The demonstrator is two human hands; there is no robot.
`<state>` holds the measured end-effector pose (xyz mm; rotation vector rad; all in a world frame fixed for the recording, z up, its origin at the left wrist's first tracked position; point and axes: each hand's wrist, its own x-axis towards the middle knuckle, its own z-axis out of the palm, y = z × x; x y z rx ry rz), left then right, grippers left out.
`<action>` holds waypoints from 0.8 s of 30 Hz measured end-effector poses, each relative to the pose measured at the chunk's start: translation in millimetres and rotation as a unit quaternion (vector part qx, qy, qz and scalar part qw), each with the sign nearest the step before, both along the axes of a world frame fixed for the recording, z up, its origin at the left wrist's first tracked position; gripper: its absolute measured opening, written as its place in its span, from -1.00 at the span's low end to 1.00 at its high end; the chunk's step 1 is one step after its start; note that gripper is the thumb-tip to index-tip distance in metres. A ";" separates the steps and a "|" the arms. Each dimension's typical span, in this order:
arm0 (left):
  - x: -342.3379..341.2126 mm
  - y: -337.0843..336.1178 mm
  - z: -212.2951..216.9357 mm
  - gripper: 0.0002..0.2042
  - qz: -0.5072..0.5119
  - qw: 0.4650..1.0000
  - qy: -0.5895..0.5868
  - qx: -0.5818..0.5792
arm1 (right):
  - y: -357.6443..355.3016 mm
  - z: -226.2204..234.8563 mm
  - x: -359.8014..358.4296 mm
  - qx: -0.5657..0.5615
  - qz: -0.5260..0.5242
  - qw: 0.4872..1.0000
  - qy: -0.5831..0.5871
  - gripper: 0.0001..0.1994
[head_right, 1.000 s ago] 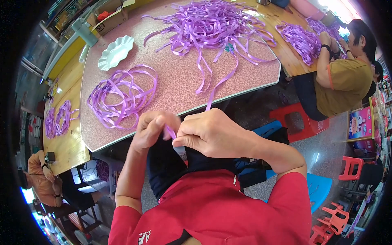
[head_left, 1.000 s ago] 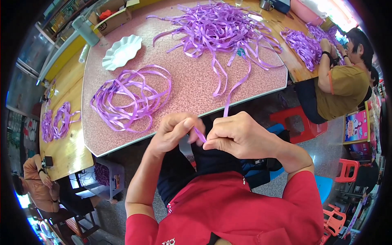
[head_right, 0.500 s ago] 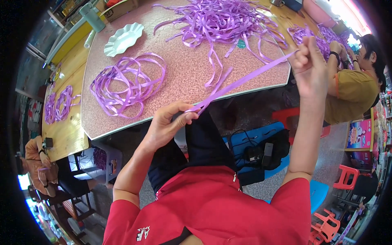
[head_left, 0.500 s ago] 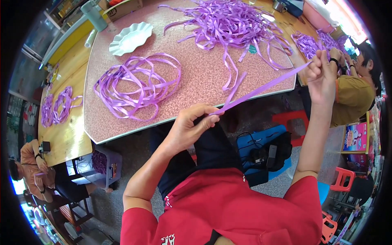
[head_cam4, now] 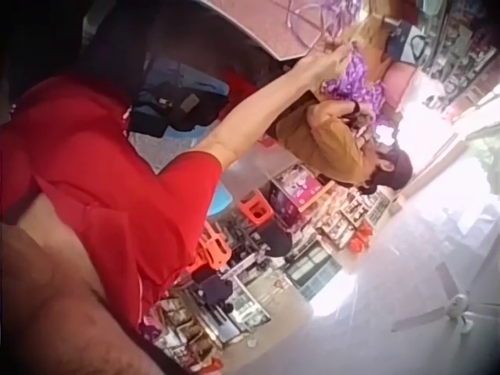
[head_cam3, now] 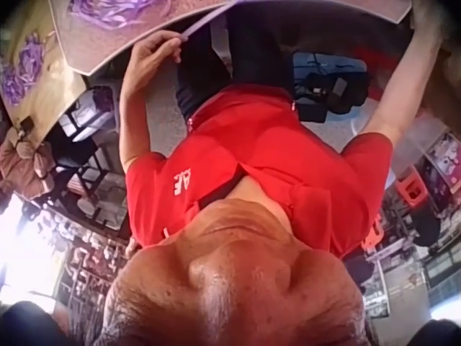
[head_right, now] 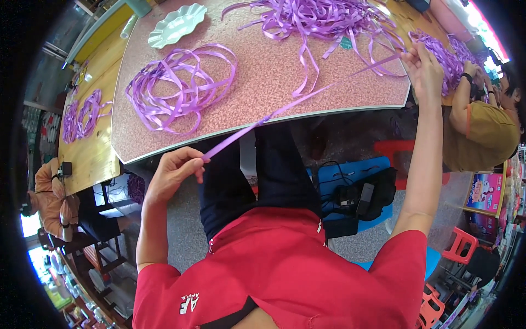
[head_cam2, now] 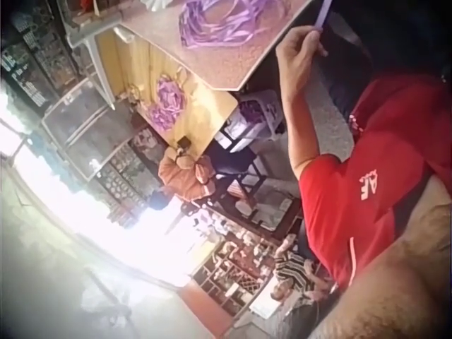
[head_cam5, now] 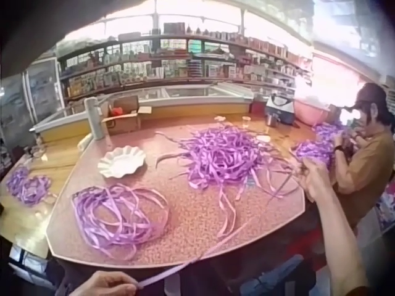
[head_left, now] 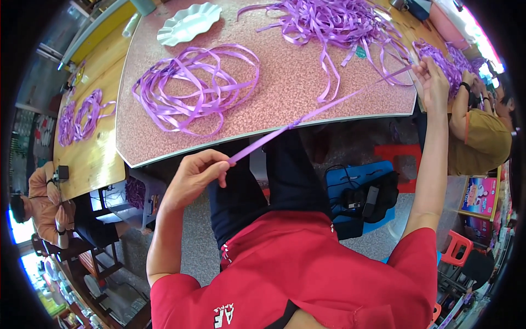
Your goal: Braiding and tying knots in long purple decorative ribbons at a workshop table.
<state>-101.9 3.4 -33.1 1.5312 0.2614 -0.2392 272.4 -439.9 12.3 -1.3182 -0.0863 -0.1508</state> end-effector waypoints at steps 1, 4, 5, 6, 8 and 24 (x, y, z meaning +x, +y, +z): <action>-5.7 5.2 -1.9 -0.83 0.022 1.000 0.002 0.003 | 12.4 0.4 -4.8 0.000 0.005 1.000 0.004 -0.74; -2.6 -0.1 2.5 -0.81 0.013 1.000 -0.009 0.002 | 5.9 -1.6 -2.7 -0.642 -0.185 0.683 -0.294 -0.63; -6.0 -2.8 6.3 -0.81 0.025 1.000 -0.009 0.009 | 36.5 -3.8 -18.3 -0.600 -0.144 0.726 -0.304 -0.64; -6.2 -6.6 9.4 -0.81 0.035 0.999 -0.005 0.009 | 81.8 7.3 -56.9 -0.558 -0.103 0.762 -0.312 -0.66; 0.7 -19.3 21.8 -0.81 0.005 1.000 -0.014 0.021 | 141.1 29.4 -139.4 -0.473 0.118 0.835 -0.255 -0.70; 21.4 -30.2 39.4 -0.78 0.000 0.996 -0.064 -0.067 | 202.6 18.4 -230.1 -0.274 0.428 0.846 -0.159 -0.89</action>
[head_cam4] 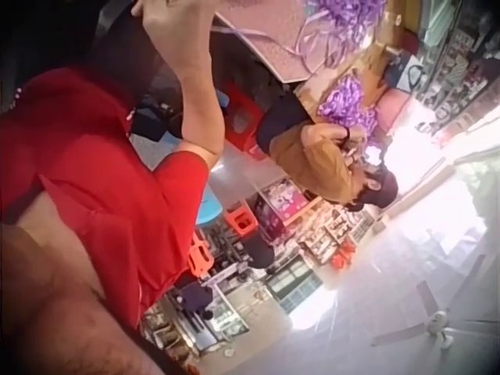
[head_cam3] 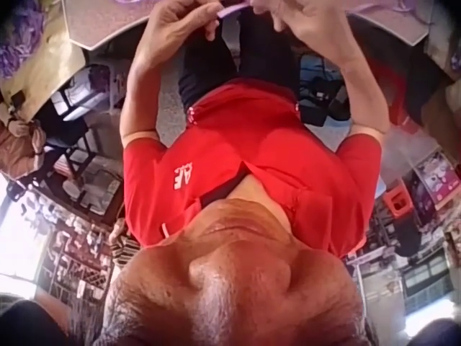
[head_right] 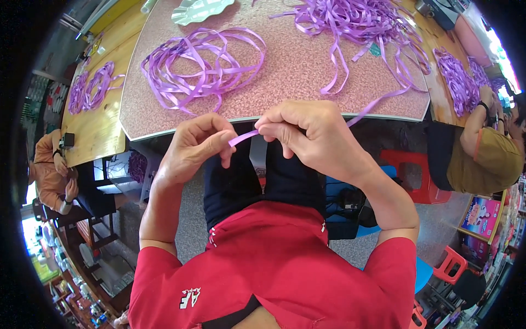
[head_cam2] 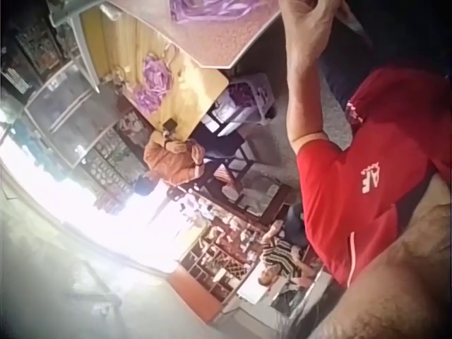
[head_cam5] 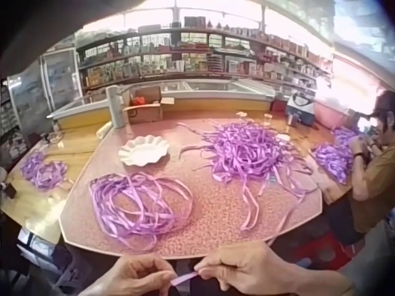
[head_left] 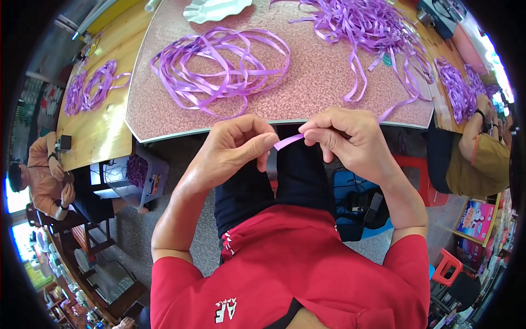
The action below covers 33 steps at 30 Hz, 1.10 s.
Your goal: Braiding and tying knots in long purple decorative ribbons at a workshop table.
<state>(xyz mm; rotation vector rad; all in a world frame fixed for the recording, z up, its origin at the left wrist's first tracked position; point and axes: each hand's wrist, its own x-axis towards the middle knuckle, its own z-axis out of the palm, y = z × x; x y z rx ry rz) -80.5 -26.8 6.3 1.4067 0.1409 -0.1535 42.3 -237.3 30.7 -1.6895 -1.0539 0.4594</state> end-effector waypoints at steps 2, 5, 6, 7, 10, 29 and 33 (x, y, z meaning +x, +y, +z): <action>4.3 -3.4 -7.8 -0.72 0.038 0.998 -0.039 0.011 | 1.8 -1.2 0.2 -0.009 0.009 0.998 0.059 -0.89; 6.8 -10.0 -12.8 -0.57 0.089 0.992 -0.076 0.037 | 3.4 -1.2 1.2 0.003 -0.014 0.998 0.061 -0.89; 7.1 -10.1 -19.2 -0.56 0.064 0.996 -0.067 0.003 | 4.1 -2.7 2.0 0.022 -0.018 1.000 -0.004 -0.90; 7.2 -11.4 -20.9 -0.54 0.039 0.997 -0.056 -0.032 | 4.6 -4.0 2.3 0.041 -0.021 0.997 -0.069 -0.91; 4.9 -20.1 -16.4 -0.63 0.025 0.998 -0.064 -0.006 | 4.2 -4.4 4.1 0.049 -0.007 0.982 -0.181 -0.89; 17.9 -34.4 -25.3 -0.54 0.105 0.985 -0.134 0.001 | 16.5 -16.2 -0.3 0.124 -0.022 0.955 -0.268 -0.89; 18.5 -38.1 -21.1 -0.58 0.058 0.986 -0.106 0.114 | 14.7 -18.6 0.5 0.114 -0.029 0.950 -0.291 -0.88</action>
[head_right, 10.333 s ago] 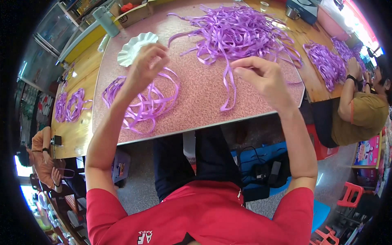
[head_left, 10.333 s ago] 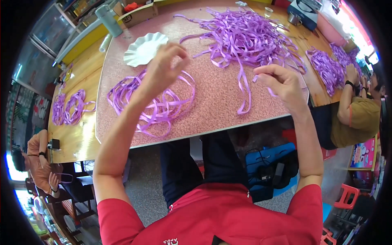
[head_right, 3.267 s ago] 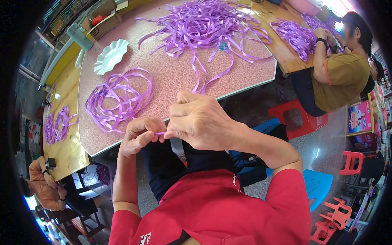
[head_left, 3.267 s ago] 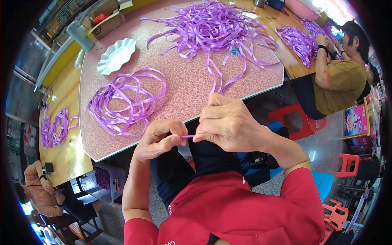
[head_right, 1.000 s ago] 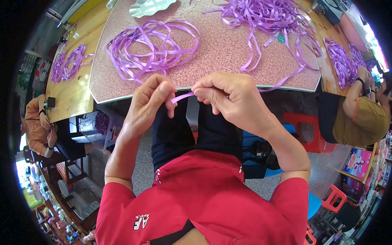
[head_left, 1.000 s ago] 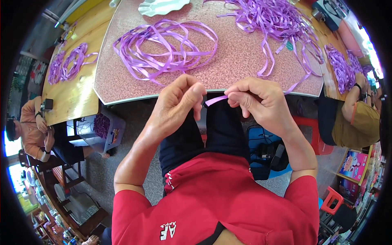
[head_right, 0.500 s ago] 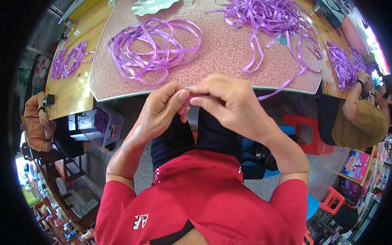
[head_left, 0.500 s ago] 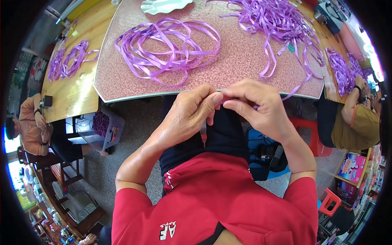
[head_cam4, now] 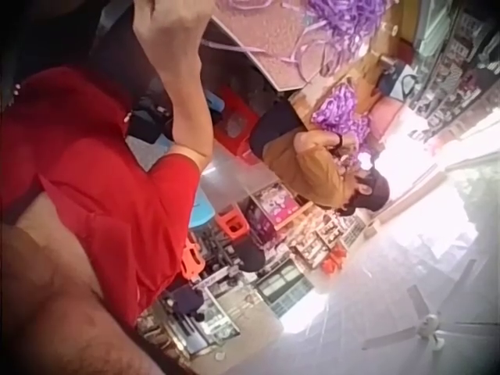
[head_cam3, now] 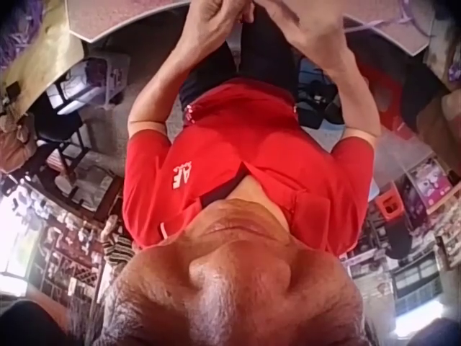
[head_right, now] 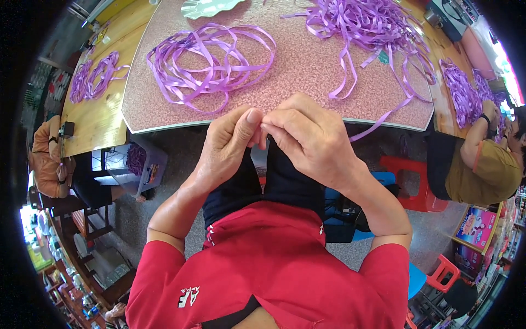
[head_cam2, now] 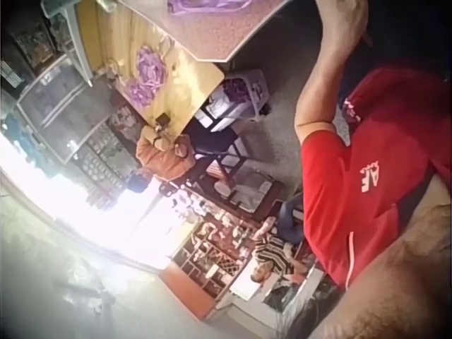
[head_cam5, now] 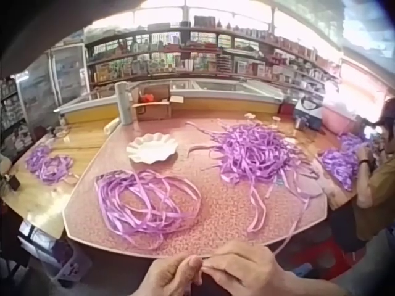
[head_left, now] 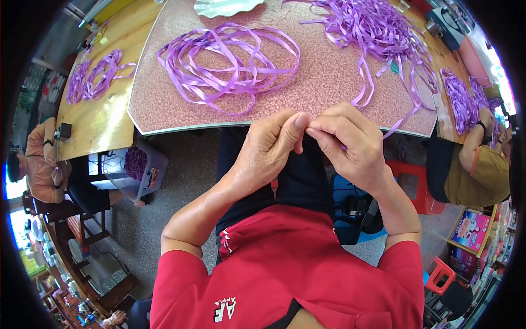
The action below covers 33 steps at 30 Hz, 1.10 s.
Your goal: Braiding and tying knots in long purple decorative ribbons at a workshop table.
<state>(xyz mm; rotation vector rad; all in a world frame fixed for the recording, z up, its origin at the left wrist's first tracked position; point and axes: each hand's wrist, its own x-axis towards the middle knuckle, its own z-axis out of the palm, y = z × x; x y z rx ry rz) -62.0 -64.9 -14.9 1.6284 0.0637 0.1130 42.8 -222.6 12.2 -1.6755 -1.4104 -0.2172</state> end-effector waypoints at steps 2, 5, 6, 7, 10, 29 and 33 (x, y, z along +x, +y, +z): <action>-0.1 -3.3 -0.3 -0.66 0.038 0.998 -0.033 0.022 | 0.2 -2.6 0.1 0.005 0.001 1.000 0.002 -0.88; 1.1 -5.1 -5.4 -0.73 0.039 0.997 -0.067 -0.009 | -1.6 -1.9 2.6 0.000 -0.005 1.000 0.003 -0.86; 0.8 -4.3 -5.4 -0.73 0.039 0.997 -0.067 -0.009 | -2.3 -0.7 3.1 0.000 -0.006 1.000 0.003 -0.86; -0.1 -2.2 -5.4 -0.75 0.024 0.998 -0.061 -0.024 | -2.5 1.3 3.9 -0.006 0.000 1.000 0.011 -0.85; -2.1 5.5 -5.5 -0.79 -0.008 0.998 -0.036 -0.056 | -7.1 7.6 4.0 -0.038 0.011 0.995 0.088 -0.84; 9.9 2.6 -14.3 -0.90 0.117 0.968 -0.199 -0.094 | 4.6 -18.9 -14.7 0.065 -0.019 0.845 0.530 -0.86; 12.3 7.2 3.7 -0.80 0.125 0.885 -0.311 0.323 | -1.2 -13.2 -7.6 0.035 -0.008 0.858 0.512 -0.85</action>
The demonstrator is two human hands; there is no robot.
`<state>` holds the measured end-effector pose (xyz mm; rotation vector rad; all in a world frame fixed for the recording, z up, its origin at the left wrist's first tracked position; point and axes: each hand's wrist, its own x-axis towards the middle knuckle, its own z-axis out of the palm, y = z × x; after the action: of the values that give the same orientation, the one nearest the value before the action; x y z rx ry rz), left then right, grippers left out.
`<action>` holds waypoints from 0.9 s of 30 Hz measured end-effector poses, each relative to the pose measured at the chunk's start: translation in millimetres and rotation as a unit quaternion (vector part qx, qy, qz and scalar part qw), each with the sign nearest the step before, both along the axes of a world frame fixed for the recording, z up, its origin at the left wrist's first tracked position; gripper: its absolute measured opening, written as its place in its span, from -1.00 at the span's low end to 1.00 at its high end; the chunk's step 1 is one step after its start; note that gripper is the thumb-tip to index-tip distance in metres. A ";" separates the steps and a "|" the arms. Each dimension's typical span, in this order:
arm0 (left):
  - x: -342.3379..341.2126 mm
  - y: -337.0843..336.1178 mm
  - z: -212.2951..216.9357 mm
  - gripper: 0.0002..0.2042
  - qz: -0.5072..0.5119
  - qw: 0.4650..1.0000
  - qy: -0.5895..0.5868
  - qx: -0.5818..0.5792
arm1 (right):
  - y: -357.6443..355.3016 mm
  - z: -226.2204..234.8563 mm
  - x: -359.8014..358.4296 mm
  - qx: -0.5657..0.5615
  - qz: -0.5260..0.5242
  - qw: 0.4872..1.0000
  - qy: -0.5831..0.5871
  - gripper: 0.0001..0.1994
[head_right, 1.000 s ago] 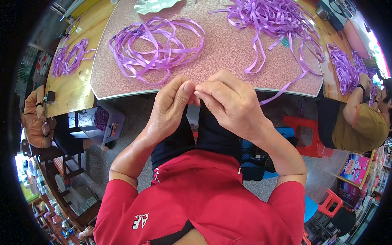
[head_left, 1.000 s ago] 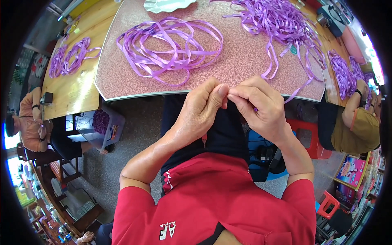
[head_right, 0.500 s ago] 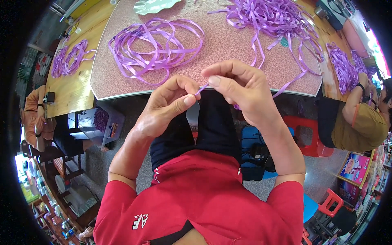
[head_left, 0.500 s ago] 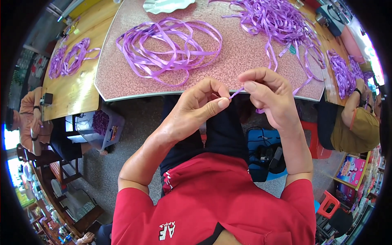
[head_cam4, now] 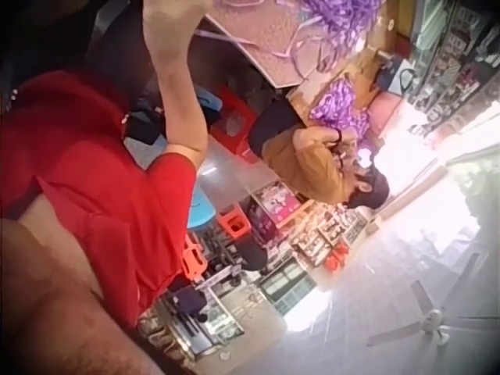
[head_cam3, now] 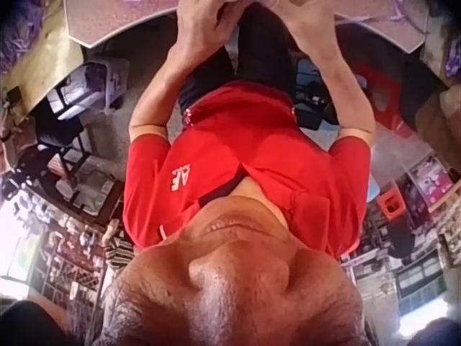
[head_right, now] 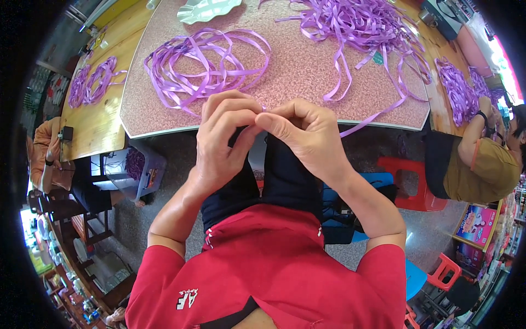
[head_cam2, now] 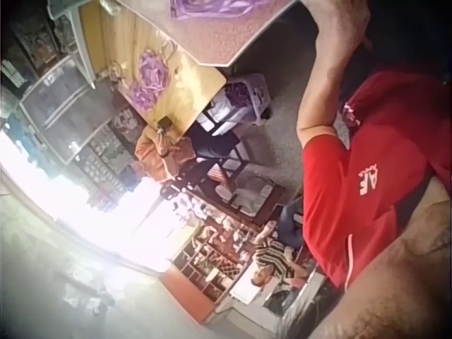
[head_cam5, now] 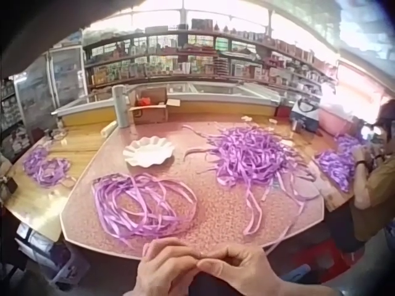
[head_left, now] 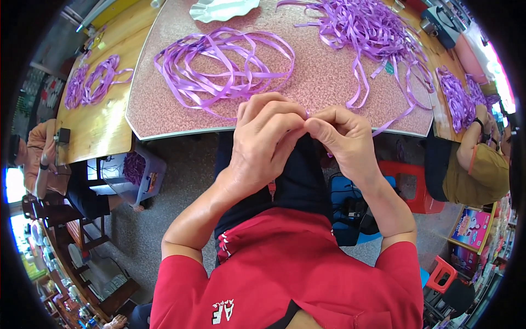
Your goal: Braiding and tying knots in long purple decorative ribbons at a workshop table.
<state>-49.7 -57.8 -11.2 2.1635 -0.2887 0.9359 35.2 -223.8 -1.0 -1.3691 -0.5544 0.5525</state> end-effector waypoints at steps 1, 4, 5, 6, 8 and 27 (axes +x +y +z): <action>0.5 1.2 2.8 -0.79 0.013 0.997 -0.005 0.081 | -0.6 0.6 4.0 -0.025 0.023 0.999 0.018 -0.84; 3.7 7.2 6.9 -0.77 -0.006 0.995 -0.007 0.100 | -4.4 1.7 13.1 -0.038 0.064 0.992 0.106 -0.84; 4.0 8.7 8.3 -0.78 -0.020 0.994 -0.001 0.107 | -5.1 2.0 14.7 -0.026 0.081 0.981 0.176 -0.85; 3.8 8.8 7.6 -0.78 -0.021 0.994 -0.001 0.108 | -4.5 2.9 14.5 -0.026 0.081 0.981 0.175 -0.85; 0.4 7.9 4.6 -0.80 -0.005 0.997 -0.017 0.077 | -1.6 5.3 11.7 -0.011 0.056 0.974 0.218 -0.89; -9.2 -13.4 -3.7 -0.79 -0.245 0.617 0.221 -0.714 | 8.2 7.5 13.3 0.015 -0.064 0.779 -0.624 -0.69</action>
<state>-58.9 -71.1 -14.9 0.6268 0.1367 0.0559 48.6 -215.6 6.4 -1.6064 -1.4995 -0.6004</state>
